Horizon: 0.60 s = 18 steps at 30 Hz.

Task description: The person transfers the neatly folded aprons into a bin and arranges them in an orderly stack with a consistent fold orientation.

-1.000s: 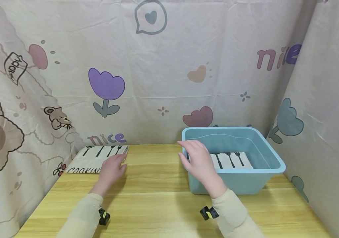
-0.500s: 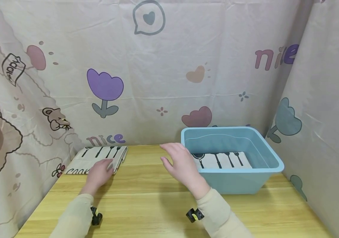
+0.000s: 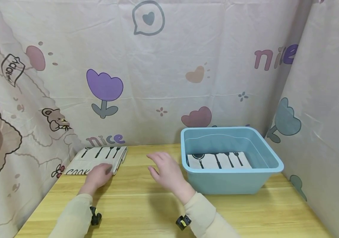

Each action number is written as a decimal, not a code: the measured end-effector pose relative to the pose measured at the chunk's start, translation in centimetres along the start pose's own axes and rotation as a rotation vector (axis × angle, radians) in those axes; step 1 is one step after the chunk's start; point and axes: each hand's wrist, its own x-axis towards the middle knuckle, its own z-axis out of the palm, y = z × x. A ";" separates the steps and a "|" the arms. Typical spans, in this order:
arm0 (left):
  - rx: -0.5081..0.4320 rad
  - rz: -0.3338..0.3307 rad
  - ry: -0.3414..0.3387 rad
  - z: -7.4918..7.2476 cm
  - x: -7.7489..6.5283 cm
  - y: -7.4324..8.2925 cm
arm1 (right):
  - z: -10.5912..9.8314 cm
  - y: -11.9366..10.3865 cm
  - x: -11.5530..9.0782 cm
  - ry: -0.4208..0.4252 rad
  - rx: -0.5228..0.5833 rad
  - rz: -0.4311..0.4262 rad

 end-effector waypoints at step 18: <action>-0.020 0.047 -0.033 0.0 -0.3 0.2 | 3.2 0.8 -0.4 -0.082 0.051 0.174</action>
